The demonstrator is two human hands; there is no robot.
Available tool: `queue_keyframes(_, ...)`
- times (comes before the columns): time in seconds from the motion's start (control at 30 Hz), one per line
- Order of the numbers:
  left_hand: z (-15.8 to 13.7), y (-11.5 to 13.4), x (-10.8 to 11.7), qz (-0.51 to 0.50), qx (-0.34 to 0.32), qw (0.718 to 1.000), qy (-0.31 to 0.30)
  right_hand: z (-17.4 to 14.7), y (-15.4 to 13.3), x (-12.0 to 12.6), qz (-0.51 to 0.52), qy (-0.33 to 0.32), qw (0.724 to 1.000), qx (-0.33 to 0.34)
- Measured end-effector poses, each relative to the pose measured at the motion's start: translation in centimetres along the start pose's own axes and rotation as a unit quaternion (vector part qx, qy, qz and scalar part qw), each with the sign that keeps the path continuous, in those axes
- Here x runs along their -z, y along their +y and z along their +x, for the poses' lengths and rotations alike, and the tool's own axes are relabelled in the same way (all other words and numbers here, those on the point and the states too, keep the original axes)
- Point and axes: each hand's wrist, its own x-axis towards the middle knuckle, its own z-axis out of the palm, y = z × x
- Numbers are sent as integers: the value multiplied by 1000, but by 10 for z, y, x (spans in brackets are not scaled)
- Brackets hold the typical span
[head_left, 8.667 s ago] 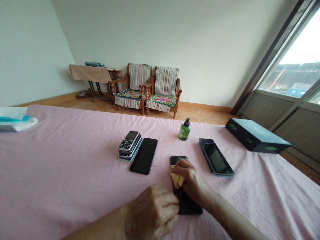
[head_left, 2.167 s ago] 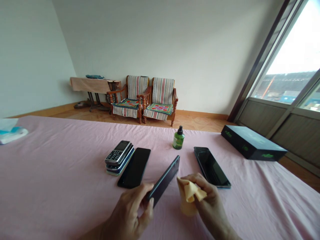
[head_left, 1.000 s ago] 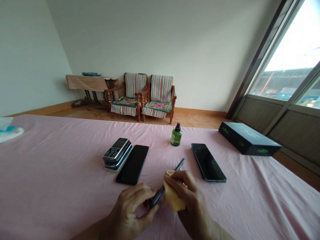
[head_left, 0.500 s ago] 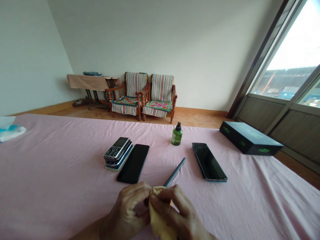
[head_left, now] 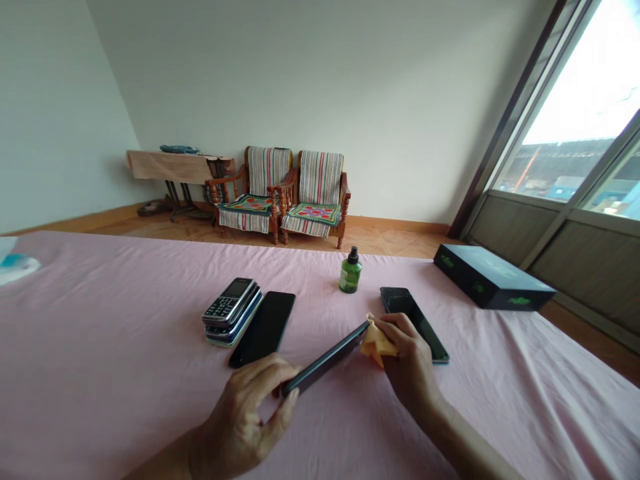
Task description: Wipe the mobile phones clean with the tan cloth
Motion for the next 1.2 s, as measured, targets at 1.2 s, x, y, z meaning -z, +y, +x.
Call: queue_keyframes(1.2, 0, -12, -8, 9, 169, 981, 99, -1, 6, -19, 32, -97, 993, -63)
